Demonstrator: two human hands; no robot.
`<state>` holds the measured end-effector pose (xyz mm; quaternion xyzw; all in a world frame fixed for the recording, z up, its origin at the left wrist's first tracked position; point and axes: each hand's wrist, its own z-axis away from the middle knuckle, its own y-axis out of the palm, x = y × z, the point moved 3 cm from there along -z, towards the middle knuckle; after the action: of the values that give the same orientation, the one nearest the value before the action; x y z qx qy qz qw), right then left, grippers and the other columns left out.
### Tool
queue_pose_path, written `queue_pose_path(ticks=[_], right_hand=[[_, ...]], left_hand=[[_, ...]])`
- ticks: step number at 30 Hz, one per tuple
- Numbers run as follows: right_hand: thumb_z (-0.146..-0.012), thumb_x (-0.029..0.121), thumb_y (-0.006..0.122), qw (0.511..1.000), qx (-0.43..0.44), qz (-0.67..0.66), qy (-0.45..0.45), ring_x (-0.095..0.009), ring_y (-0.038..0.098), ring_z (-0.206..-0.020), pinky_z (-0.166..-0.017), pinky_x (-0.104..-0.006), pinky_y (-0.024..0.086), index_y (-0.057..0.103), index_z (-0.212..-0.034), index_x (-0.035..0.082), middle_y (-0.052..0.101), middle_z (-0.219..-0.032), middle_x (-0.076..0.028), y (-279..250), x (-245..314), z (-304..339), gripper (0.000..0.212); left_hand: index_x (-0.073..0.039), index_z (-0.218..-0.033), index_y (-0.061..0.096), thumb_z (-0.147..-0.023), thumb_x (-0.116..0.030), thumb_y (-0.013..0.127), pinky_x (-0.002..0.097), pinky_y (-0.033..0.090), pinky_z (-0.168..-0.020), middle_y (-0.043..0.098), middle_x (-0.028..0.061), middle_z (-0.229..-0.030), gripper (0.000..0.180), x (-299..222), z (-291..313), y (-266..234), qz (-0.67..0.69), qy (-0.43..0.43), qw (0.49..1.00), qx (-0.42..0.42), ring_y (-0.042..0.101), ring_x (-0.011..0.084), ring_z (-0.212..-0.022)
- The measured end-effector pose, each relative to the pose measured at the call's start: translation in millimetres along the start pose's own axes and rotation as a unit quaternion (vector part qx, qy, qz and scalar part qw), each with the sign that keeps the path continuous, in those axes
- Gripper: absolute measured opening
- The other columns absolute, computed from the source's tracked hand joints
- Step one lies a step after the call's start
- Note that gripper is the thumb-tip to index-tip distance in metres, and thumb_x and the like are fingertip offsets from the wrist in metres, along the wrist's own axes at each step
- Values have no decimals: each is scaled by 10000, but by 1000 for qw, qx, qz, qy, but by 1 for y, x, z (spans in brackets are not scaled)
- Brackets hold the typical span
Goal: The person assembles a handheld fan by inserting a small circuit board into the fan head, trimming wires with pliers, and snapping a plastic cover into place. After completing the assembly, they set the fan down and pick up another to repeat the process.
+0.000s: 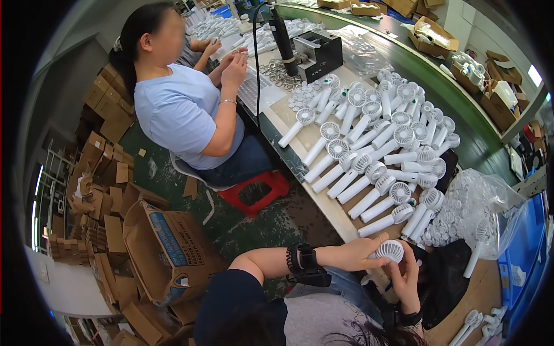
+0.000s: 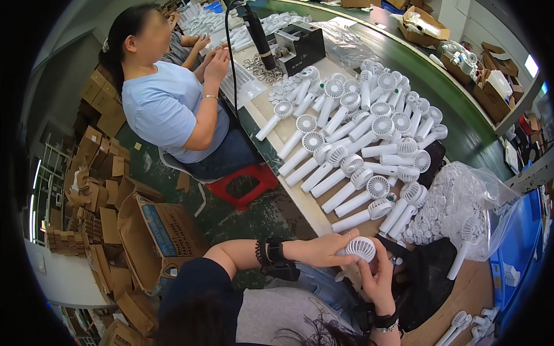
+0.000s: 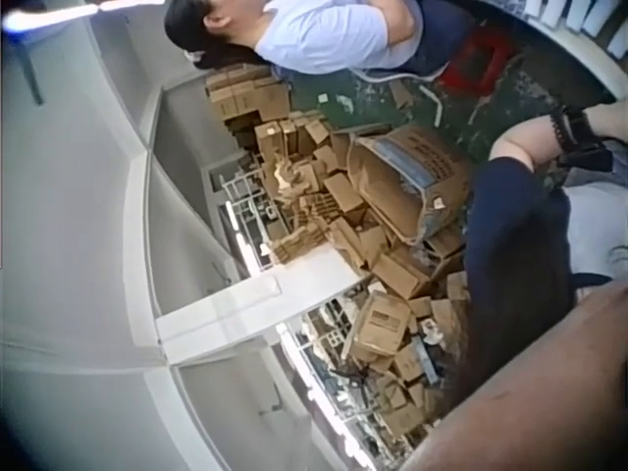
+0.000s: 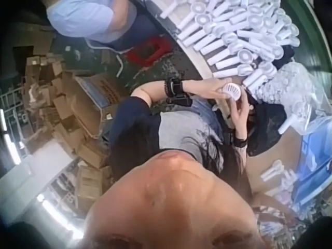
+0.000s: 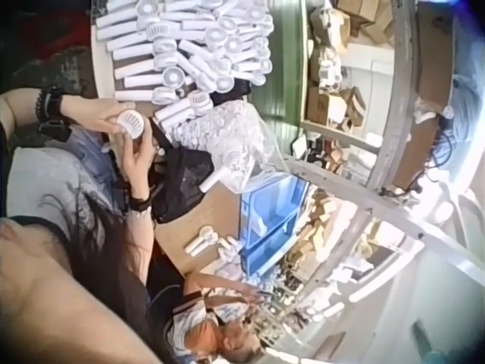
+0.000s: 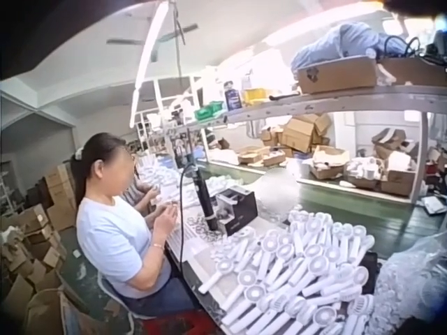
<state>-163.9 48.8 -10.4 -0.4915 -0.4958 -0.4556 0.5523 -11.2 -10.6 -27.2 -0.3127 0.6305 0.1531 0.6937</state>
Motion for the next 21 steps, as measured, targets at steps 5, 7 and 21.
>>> queue_pose_path(ticks=[5,7,21], right_hand=[[-854,-19,548,997,47,-21,53,-133,522,-1043,-883,-262,427,389,-1283,5,532,-1139,-73,1,12,-5,458],[-842,-21,567,997,41,-17,64,-127,529,-1030,-852,-246,442,396,-1269,5,537,-1131,-69,3,12,-3,461],[-804,-18,616,999,12,33,34,-119,557,-977,-804,-233,465,406,-1254,-2,569,-1069,-75,6,15,12,496]], left_hand=[[8,-1063,345,-894,-311,530,368,453,-635,572,189,-793,406,-1,-2,-6,34,12,999,19,598,320,-736],[4,-1081,336,-898,-302,530,364,450,-641,568,187,-801,406,-9,0,-8,43,3,998,56,592,312,-742],[13,-1122,289,-911,-298,506,380,445,-614,571,189,-756,434,-1,7,2,24,40,995,88,590,330,-715]])
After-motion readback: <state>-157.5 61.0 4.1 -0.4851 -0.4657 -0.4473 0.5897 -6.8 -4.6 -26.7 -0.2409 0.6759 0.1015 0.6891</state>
